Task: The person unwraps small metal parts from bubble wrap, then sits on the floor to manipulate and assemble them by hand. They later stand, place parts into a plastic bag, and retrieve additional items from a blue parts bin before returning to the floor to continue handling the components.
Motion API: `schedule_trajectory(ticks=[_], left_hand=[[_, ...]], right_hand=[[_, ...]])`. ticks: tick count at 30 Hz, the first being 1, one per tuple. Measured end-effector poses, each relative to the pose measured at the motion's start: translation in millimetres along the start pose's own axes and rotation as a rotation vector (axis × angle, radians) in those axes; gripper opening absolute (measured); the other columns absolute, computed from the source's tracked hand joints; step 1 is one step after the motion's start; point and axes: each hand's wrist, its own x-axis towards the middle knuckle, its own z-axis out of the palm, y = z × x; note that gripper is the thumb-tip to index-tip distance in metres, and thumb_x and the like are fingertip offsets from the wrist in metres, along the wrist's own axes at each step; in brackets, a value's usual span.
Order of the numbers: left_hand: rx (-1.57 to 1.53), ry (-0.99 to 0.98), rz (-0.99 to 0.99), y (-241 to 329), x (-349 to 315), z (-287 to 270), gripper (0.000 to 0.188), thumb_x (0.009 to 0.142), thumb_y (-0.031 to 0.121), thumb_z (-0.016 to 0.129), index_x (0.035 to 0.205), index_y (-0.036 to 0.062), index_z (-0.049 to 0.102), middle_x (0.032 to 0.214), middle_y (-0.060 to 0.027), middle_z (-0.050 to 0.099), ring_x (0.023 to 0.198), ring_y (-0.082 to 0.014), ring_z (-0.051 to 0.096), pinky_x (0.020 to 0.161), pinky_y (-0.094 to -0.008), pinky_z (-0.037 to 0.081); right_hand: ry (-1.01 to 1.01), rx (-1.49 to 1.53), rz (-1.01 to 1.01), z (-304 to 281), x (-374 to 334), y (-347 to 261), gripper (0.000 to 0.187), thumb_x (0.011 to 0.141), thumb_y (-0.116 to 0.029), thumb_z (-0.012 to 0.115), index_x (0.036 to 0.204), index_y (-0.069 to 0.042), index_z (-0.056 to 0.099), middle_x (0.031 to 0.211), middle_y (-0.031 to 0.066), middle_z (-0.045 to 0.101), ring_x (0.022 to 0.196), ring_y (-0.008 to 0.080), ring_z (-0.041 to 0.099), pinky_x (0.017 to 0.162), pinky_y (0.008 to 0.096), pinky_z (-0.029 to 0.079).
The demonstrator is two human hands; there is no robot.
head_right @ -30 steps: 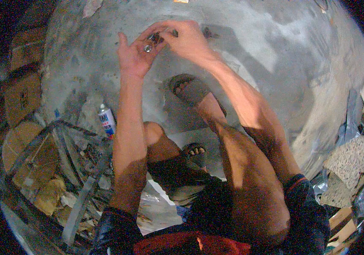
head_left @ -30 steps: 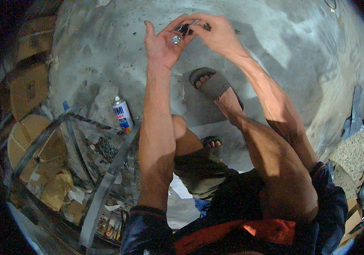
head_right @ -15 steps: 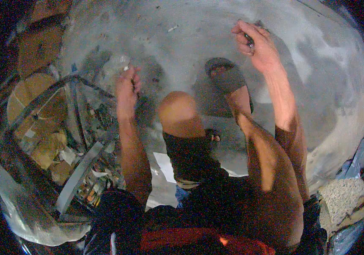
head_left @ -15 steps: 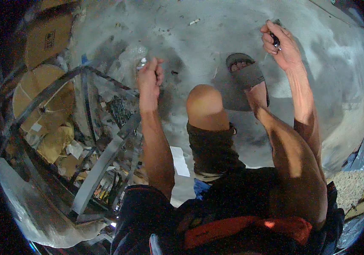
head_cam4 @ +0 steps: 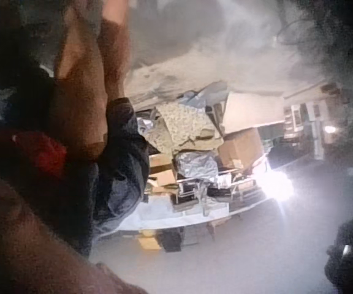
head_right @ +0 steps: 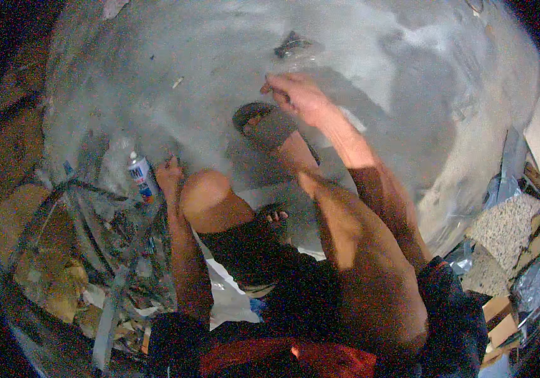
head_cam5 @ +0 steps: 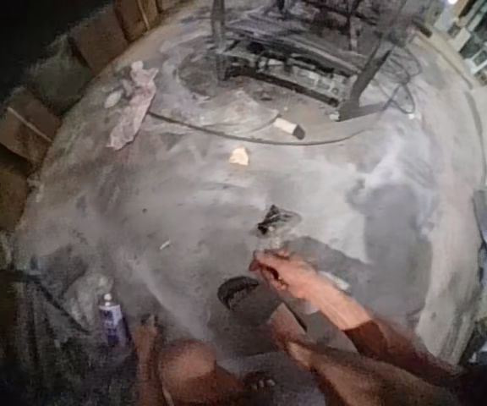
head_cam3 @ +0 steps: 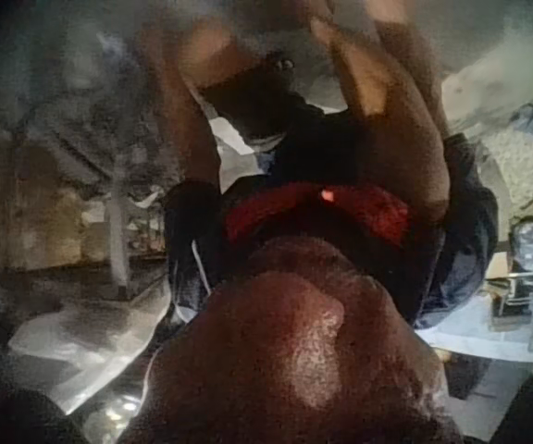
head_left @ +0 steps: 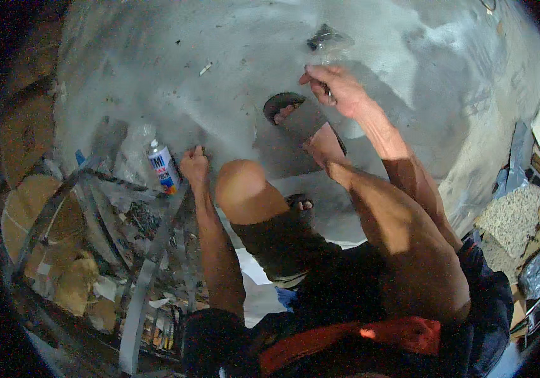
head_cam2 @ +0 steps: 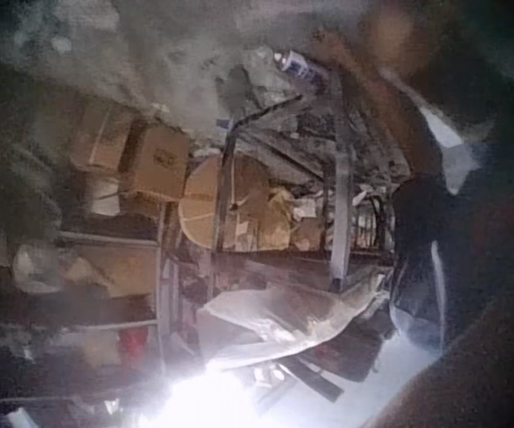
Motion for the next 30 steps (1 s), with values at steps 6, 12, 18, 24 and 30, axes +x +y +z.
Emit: schedule_trajectory(ticks=[6,12,18,24,30], left_hand=[[-0.53,-0.258,-0.195,38,5,-6,0.025,0.089,0.023,0.065,0.099,0.0008,0.065,0.069,-0.0056,0.058,0.057,-0.0185,0.054,0.051,-0.0321,0.042],[-1.364,-0.554,0.07,132,2,-9,0.017,0.088,0.022,0.056,0.096,0.0073,0.058,0.068,-0.003,0.046,0.055,-0.0147,0.04,0.049,-0.0279,0.03],[-1.305,-0.834,0.193,228,0,-8,0.015,0.087,0.018,0.052,0.095,0.0058,0.057,0.072,-0.0066,0.053,0.059,-0.0171,0.045,0.049,-0.0273,0.032],[-0.868,-0.923,0.183,291,-8,11,0.018,0.091,0.023,0.061,0.095,0.0059,0.063,0.075,-0.0044,0.059,0.063,-0.0134,0.053,0.049,-0.0267,0.036],[-0.299,-0.717,0.3,316,3,68,0.025,0.094,0.027,0.064,0.102,0.0039,0.069,0.081,-0.0089,0.067,0.069,-0.0223,0.063,0.058,-0.0331,0.046]], right_hand=[[0.266,-0.348,-0.059,-7,-1,21,0.032,0.094,-0.033,0.066,0.096,-0.002,0.074,0.06,-0.0033,0.045,0.053,0.0064,0.036,0.047,0.0269,0.03],[0.522,-1.052,-0.596,-11,32,11,0.025,0.089,-0.025,0.068,0.098,-0.002,0.072,0.074,0.0156,0.068,0.068,0.0322,0.068,0.062,0.0424,0.052],[0.532,-1.465,-0.459,-10,66,1,0.022,0.089,-0.021,0.062,0.101,-0.003,0.067,0.08,0.0234,0.069,0.078,0.0409,0.07,0.07,0.0493,0.057],[0.478,-1.064,-0.533,-32,70,7,0.019,0.087,-0.018,0.065,0.094,0.0,0.061,0.073,0.0165,0.066,0.068,0.0318,0.067,0.057,0.0405,0.051],[-0.314,0.5,-0.351,-72,18,8,0.021,0.092,-0.024,0.064,0.091,-0.003,0.063,0.065,-0.0017,0.049,0.054,0.0102,0.041,0.047,0.0255,0.03]])
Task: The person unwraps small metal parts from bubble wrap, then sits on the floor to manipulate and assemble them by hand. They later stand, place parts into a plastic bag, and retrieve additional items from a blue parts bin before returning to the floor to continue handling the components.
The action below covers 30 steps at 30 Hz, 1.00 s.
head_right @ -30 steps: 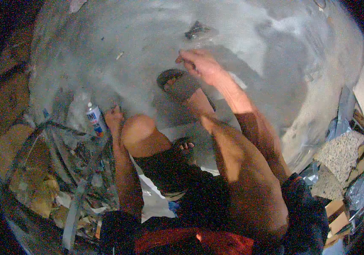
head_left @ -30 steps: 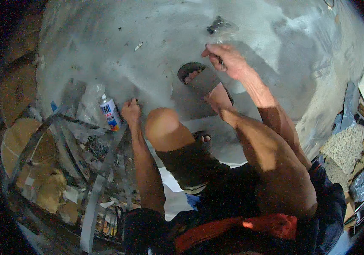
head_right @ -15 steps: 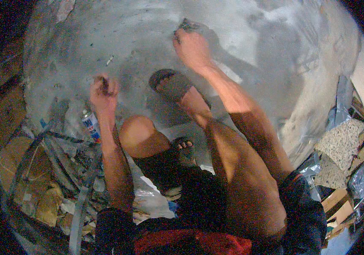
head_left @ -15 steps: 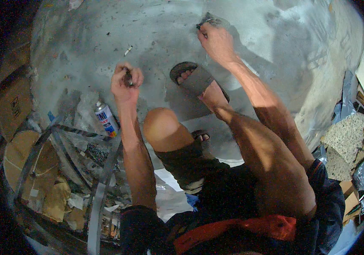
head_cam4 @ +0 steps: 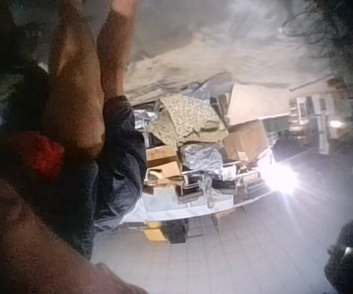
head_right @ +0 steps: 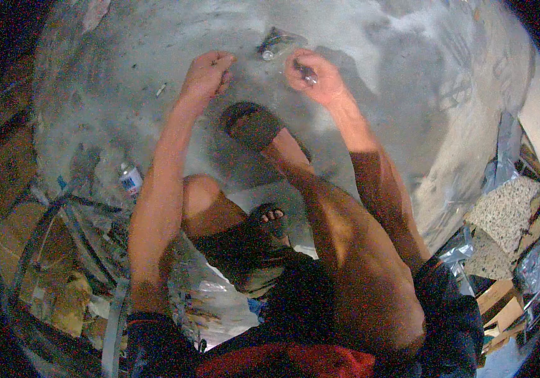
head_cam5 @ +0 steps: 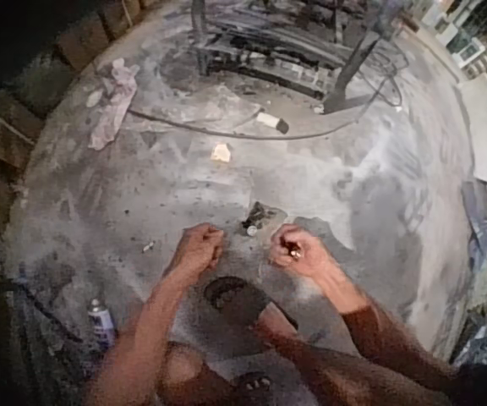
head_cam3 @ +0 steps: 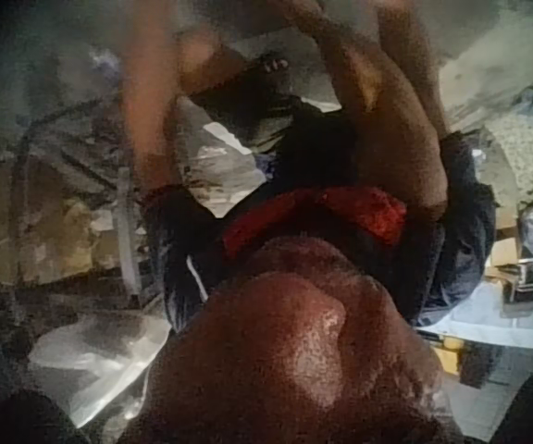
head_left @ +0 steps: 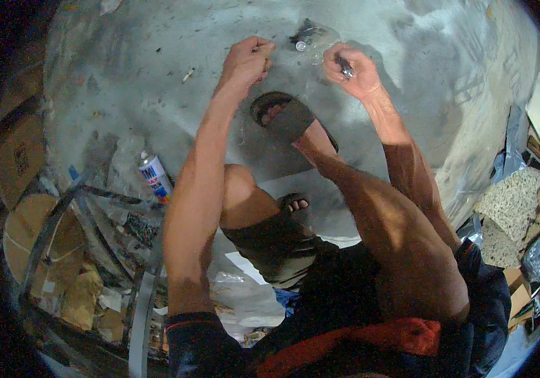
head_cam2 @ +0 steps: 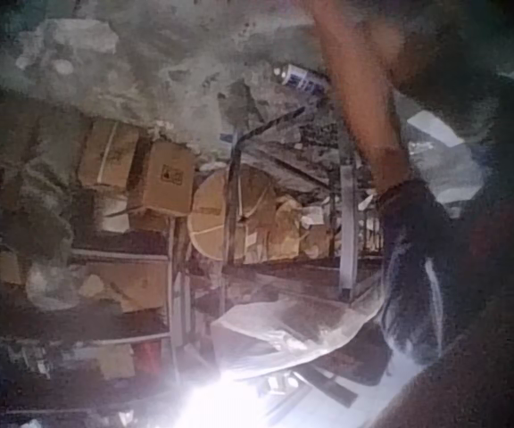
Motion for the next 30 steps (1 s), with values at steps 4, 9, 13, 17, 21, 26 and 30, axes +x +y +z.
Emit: schedule_trajectory(ticks=[4,9,13,17,21,26,30], left_hand=[[0.487,0.177,0.161,-18,28,37,0.021,0.093,0.022,0.062,0.109,0.0109,0.07,0.096,-0.0155,0.072,0.084,-0.0374,0.068,0.077,-0.0433,0.052],[0.583,0.176,0.375,-31,31,57,0.024,0.091,0.019,0.061,0.112,0.0142,0.071,0.1,-0.02,0.071,0.092,-0.0425,0.067,0.081,-0.0486,0.052],[0.712,0.133,0.4,-34,31,55,0.025,0.091,0.021,0.062,0.113,0.015,0.072,0.097,-0.0186,0.072,0.091,-0.0411,0.068,0.08,-0.0484,0.053],[0.7,0.225,0.44,-39,40,55,0.024,0.089,0.026,0.067,0.11,0.0158,0.073,0.092,-0.016,0.073,0.089,-0.0392,0.068,0.078,-0.0477,0.053],[0.542,0.226,0.492,-39,50,58,0.024,0.086,0.026,0.071,0.108,0.0158,0.074,0.09,-0.014,0.073,0.087,-0.0385,0.069,0.077,-0.0476,0.054],[0.687,0.314,0.447,-33,53,60,0.024,0.085,0.023,0.071,0.108,0.0156,0.074,0.089,-0.0132,0.074,0.081,-0.0366,0.07,0.076,-0.0455,0.055],[0.656,0.328,0.478,-31,52,60,0.023,0.085,0.021,0.071,0.107,0.0164,0.074,0.09,-0.014,0.073,0.081,-0.0372,0.069,0.076,-0.0464,0.054]], right_hand=[[0.404,-0.072,-0.019,6,-3,-6,0.029,0.098,-0.03,0.06,0.094,-0.001,0.066,0.064,-0.0017,0.048,0.053,0.0084,0.039,0.047,0.0251,0.028],[0.363,-0.754,0.126,14,8,-17,0.031,0.094,-0.035,0.065,0.099,-0.006,0.074,0.068,0.0009,0.058,0.063,0.0101,0.054,0.058,0.0268,0.044],[0.444,-1.233,0.186,14,16,-4,0.028,0.094,-0.028,0.062,0.11,-0.009,0.074,0.076,0.0085,0.068,0.067,0.0182,0.064,0.064,0.0334,0.051],[0.629,-1.522,-0.09,8,27,13,0.032,0.095,-0.023,0.059,0.119,-0.006,0.069,0.081,0.015,0.07,0.073,0.0238,0.067,0.07,0.038,0.053],[0.711,-1.599,-0.16,4,31,14,0.03,0.091,-0.019,0.06,0.116,-0.005,0.07,0.093,0.0236,0.072,0.085,0.035,0.071,0.08,0.0434,0.055],[0.62,-1.739,-0.067,4,36,8,0.029,0.088,-0.018,0.062,0.113,-0.005,0.071,0.095,0.0238,0.071,0.088,0.0387,0.07,0.082,0.0449,0.054],[0.64,-1.802,-0.021,5,37,18,0.026,0.087,-0.016,0.062,0.108,-0.004,0.071,0.094,0.0226,0.071,0.089,0.0401,0.069,0.082,0.0465,0.054]])
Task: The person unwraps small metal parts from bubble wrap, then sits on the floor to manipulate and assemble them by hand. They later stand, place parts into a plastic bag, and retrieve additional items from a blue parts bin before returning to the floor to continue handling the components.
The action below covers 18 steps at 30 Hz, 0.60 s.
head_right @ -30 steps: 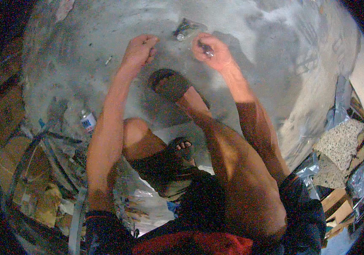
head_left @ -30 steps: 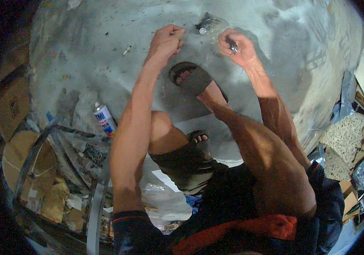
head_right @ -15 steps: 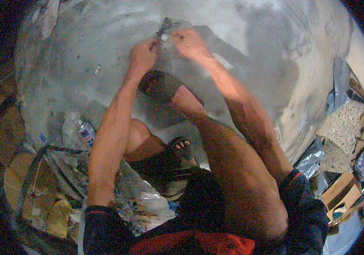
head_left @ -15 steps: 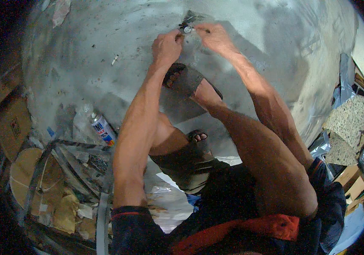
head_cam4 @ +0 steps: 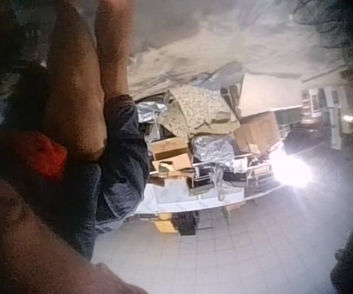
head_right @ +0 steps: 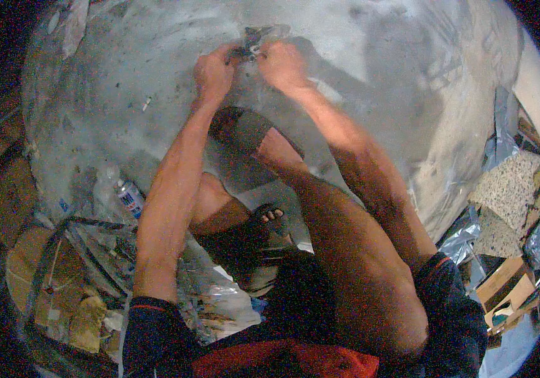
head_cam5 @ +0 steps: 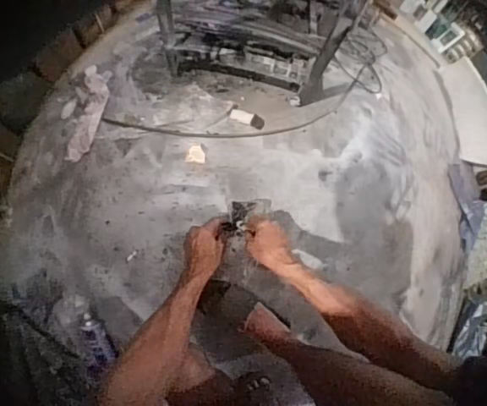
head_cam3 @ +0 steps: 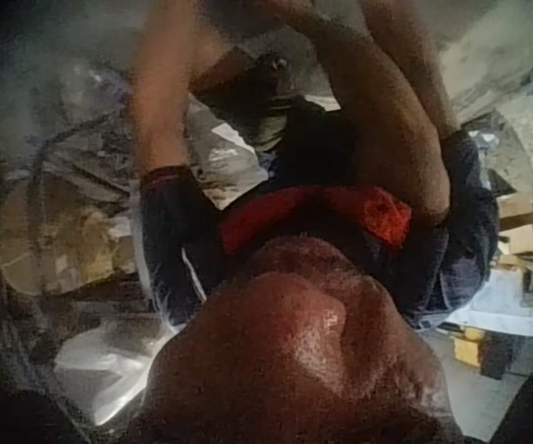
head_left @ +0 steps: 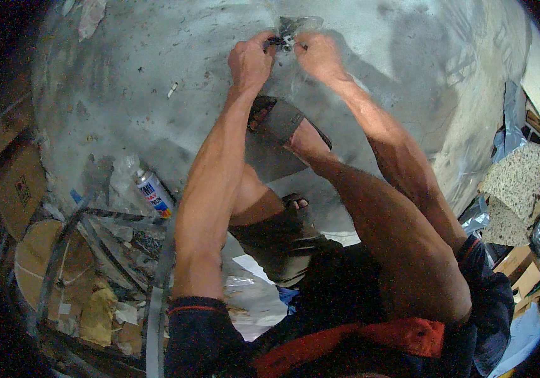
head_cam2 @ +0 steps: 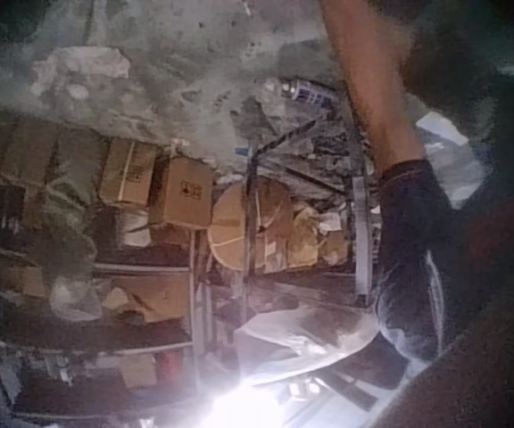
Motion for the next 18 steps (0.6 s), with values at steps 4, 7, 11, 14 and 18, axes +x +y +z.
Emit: schedule_trajectory(ticks=[4,7,11,14,18], left_hand=[[0.016,-0.034,-0.035,-4,2,1,0.022,0.083,0.021,0.073,0.105,0.0174,0.073,0.085,-0.0135,0.073,0.081,-0.0366,0.069,0.074,-0.0467,0.054],[0.014,-0.038,-0.067,-7,3,3,0.019,0.084,0.022,0.073,0.101,0.0141,0.073,0.084,-0.0139,0.073,0.081,-0.0366,0.069,0.071,-0.0471,0.053],[0.001,-0.053,-0.082,-7,5,3,0.018,0.084,0.023,0.075,0.096,0.0103,0.072,0.083,-0.0142,0.072,0.079,-0.0361,0.069,0.07,-0.047,0.053],[-0.008,-0.068,-0.096,-6,6,2,0.019,0.081,0.02,0.074,0.098,0.0123,0.071,0.082,-0.0138,0.072,0.082,-0.038,0.069,0.072,-0.0478,0.053],[-0.04,-0.084,-0.078,-2,4,-1,0.02,0.081,0.021,0.075,0.097,0.0112,0.07,0.082,-0.0148,0.072,0.081,-0.0383,0.069,0.072,-0.0476,0.053]], right_hand=[[0.175,0.075,-0.016,3,-1,2,0.024,0.088,-0.022,0.062,0.105,-0.007,0.07,0.091,0.0218,0.071,0.088,0.0424,0.068,0.079,0.0523,0.055],[0.139,-0.023,-0.036,-1,2,3,0.028,0.088,-0.02,0.065,0.112,-0.007,0.068,0.089,0.0209,0.071,0.084,0.0409,0.069,0.077,0.0495,0.055],[0.035,-0.135,-0.062,-3,3,0,0.026,0.089,-0.024,0.066,0.107,-0.005,0.064,0.082,0.0223,0.069,0.08,0.0416,0.068,0.071,0.0514,0.055],[0.003,-0.182,-0.114,3,2,-2,0.027,0.089,-0.027,0.066,0.1,-0.002,0.063,0.078,0.024,0.068,0.078,0.0421,0.068,0.069,0.0521,0.054],[-0.032,-0.19,-0.173,11,7,0,0.029,0.09,-0.027,0.065,0.101,0.0,0.062,0.078,0.026,0.067,0.078,0.0451,0.067,0.068,0.0532,0.053]])
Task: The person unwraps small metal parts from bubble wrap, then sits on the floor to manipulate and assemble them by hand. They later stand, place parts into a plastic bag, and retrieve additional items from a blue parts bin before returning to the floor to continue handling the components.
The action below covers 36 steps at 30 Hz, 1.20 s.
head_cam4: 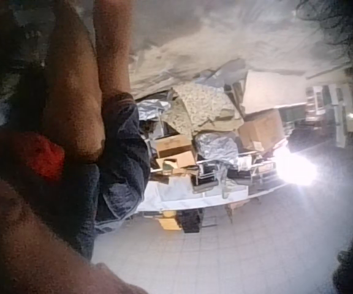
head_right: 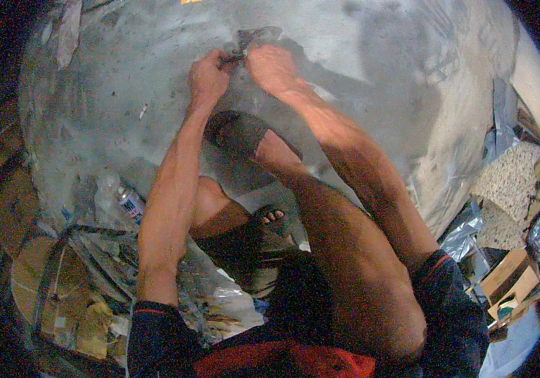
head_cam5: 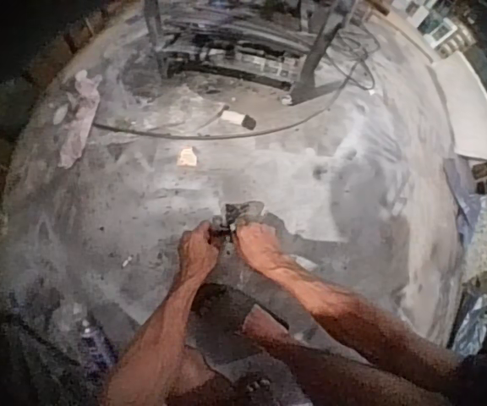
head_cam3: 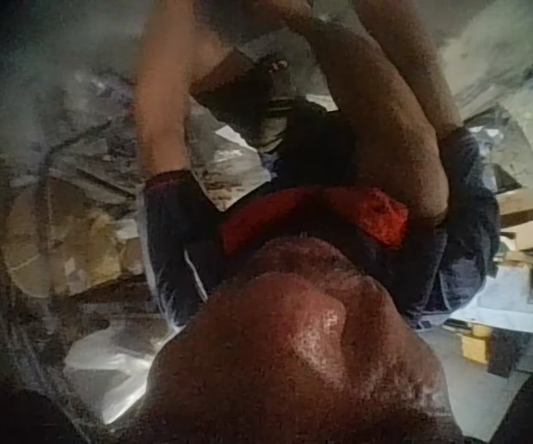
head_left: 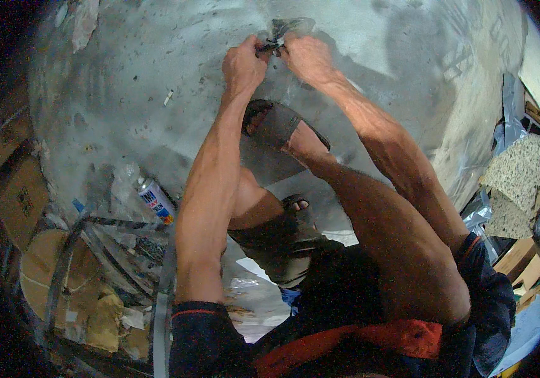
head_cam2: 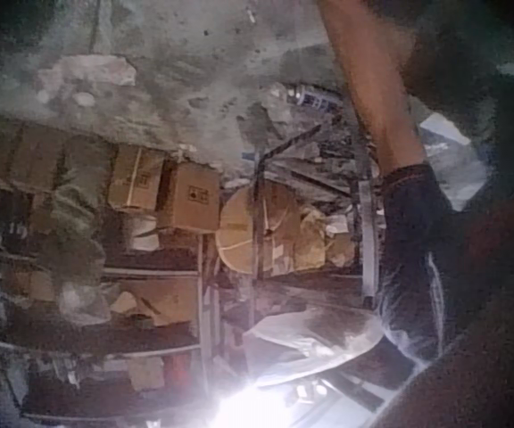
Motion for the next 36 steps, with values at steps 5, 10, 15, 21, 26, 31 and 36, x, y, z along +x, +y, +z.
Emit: schedule_trajectory(ticks=[5,10,15,21,26,31,36], left_hand=[[-0.03,-0.041,-0.029,1,-2,-3,0.021,0.081,0.024,0.075,0.096,0.009,0.071,0.082,-0.0143,0.072,0.08,-0.037,0.069,0.072,-0.0461,0.053],[-0.104,-0.024,-0.084,-5,2,-1,0.023,0.082,0.027,0.076,0.095,0.0082,0.073,0.085,-0.0138,0.074,0.079,-0.0322,0.071,0.072,-0.0436,0.054],[-0.2,0.103,-0.003,-10,5,4,0.023,0.083,0.026,0.075,0.095,0.0065,0.074,0.084,-0.0148,0.074,0.077,-0.0306,0.071,0.073,-0.0408,0.054],[-0.389,-0.043,-0.293,-17,6,-15,0.024,0.086,0.026,0.074,0.093,0.0035,0.074,0.074,-0.0084,0.07,0.063,-0.0184,0.065,0.059,-0.0327,0.05],[-1.038,-0.274,-0.465,-13,5,-26,0.019,0.09,0.024,0.072,0.092,0.0055,0.073,0.07,0.0006,0.062,0.057,-0.0086,0.053,0.047,-0.0236,0.037],[-0.859,-0.366,-0.421,18,2,-27,0.018,0.088,0.024,0.074,0.093,0.0061,0.073,0.068,0.0009,0.059,0.056,-0.0084,0.05,0.047,-0.0226,0.036],[-0.723,-0.403,-0.423,64,-9,-28,0.027,0.082,0.028,0.081,0.093,0.004,0.075,0.066,0.0008,0.057,0.056,-0.0091,0.048,0.048,-0.0254,0.036]], right_hand=[[-0.009,0.583,-0.204,-14,-18,16,0.026,0.093,-0.025,0.061,0.098,0.0,0.065,0.067,0.0104,0.061,0.056,0.0253,0.057,0.051,0.0385,0.043],[-0.475,1.887,0.134,-42,-49,38,0.037,0.099,-0.036,0.053,0.092,-0.001,0.064,0.061,-0.0005,0.047,0.05,0.0099,0.037,0.047,0.0269,0.029],[-0.142,1.778,0.379,-53,-42,41,0.037,0.1,-0.036,0.057,0.095,0.0,0.063,0.063,-0.0009,0.046,0.051,0.0089,0.038,0.048,0.0258,0.028],[0.176,1.13,0.627,-46,-43,66,0.03,0.096,-0.02,0.06,0.115,0.003,0.064,0.068,0.0005,0.054,0.055,0.0075,0.043,0.048,0.0266,0.031],[0.402,0.944,0.608,-18,-37,90,0.03,0.094,-0.016,0.06,0.12,-0.002,0.065,0.07,0.0014,0.058,0.057,0.0093,0.048,0.051,0.0267,0.038],[0.254,0.72,0.45,-23,-25,99,0.03,0.092,-0.016,0.064,0.12,-0.007,0.067,0.073,-0.001,0.061,0.062,0.008,0.05,0.055,0.0266,0.041],[0.2,0.821,0.37,-41,-18,70,0.025,0.091,-0.02,0.065,0.11,-0.004,0.071,0.069,-0.0033,0.057,0.061,0.0074,0.048,0.055,0.0262,0.04]])
